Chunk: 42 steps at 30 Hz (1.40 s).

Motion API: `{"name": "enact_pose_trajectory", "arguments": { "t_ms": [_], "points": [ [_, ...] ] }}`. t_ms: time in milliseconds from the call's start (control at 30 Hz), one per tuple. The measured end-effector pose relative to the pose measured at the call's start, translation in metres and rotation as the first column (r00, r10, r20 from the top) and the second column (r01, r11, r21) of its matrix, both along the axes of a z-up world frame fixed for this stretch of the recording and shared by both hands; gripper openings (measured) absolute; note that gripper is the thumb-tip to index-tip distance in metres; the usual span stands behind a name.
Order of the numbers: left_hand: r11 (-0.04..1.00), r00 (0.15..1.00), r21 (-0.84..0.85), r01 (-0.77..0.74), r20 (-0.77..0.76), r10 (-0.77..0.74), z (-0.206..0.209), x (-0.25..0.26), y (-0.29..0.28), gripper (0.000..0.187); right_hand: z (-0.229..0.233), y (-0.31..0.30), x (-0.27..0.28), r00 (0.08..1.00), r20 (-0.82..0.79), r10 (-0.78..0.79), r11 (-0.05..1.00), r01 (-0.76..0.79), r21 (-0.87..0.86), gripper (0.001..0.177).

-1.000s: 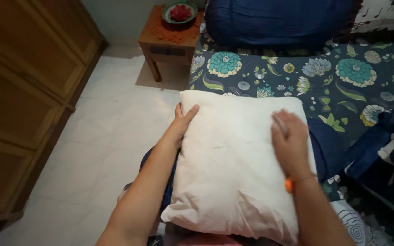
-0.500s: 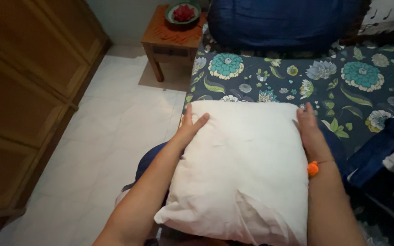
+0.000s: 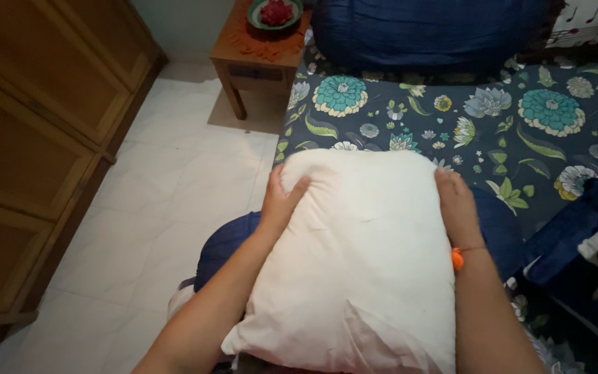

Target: The person repeatedly pats, presses, and adjusts a white pillow on their lap to distribute the filling evenly. They smooth the surface, turn the pillow over, and continue patting it until it appears uniformly plump.

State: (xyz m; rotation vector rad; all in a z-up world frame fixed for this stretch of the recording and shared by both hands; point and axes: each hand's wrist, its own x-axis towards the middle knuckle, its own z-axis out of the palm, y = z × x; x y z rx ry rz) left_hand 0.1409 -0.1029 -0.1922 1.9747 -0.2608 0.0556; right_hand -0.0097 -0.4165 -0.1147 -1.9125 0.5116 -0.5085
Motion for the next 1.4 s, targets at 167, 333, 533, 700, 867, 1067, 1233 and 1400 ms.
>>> {"name": "enact_pose_trajectory", "arguments": {
  "t_ms": [167, 333, 533, 700, 867, 1067, 1233, 1400],
  "points": [
    [0.997, 0.986, 0.065, 0.044, 0.16, -0.054, 0.006, -0.007, 0.002, 0.087, 0.001, 0.001, -0.004, 0.987, 0.082, 0.135, 0.986, -0.142, 0.088, 0.048],
    [0.979, 0.989, 0.204, -0.024, -0.14, 0.054, 0.025, -0.022, 0.001, 0.079, -0.025, -0.01, 0.007, 0.984, -0.17, 0.059, 0.997, -0.048, 0.068, 0.052],
    [0.996, 0.988, 0.011, -0.086, 0.131, 0.084, -0.013, 0.0, 0.014, 0.079, -0.019, -0.014, -0.005, 0.987, -0.159, 0.028, 0.994, -0.044, -0.099, 0.048],
    [0.992, 0.99, -0.099, 0.077, -0.114, -0.088, 0.03, -0.034, 0.06, 0.089, 0.051, -0.003, -0.054, 0.979, -0.083, 0.185, 0.914, -0.141, 0.379, 0.066],
    [0.925, 0.928, 0.15, 0.348, -0.194, -0.318, 0.084, -0.082, 0.088, 0.09, 0.085, 0.038, -0.095, 0.833, -0.524, 0.178, 0.972, -0.231, -0.036, 0.083],
    [0.896, 0.973, 0.392, 0.21, -0.171, -0.153, 0.12, -0.144, 0.022, 0.095, 0.046, 0.084, -0.094, 0.961, -0.275, -0.022, 0.901, -0.1, -0.421, 0.075],
    [0.875, 0.978, 0.441, 0.199, -0.038, -0.203, 0.126, -0.13, 0.017, 0.084, 0.038, 0.083, -0.083, 0.924, -0.35, -0.153, 0.89, -0.025, -0.455, 0.062],
    [0.92, 0.976, 0.327, 0.214, -0.027, -0.218, 0.109, -0.111, 0.051, 0.092, 0.017, 0.04, -0.094, 0.988, -0.004, 0.154, 0.879, -0.139, -0.456, 0.066]
  ]
}}
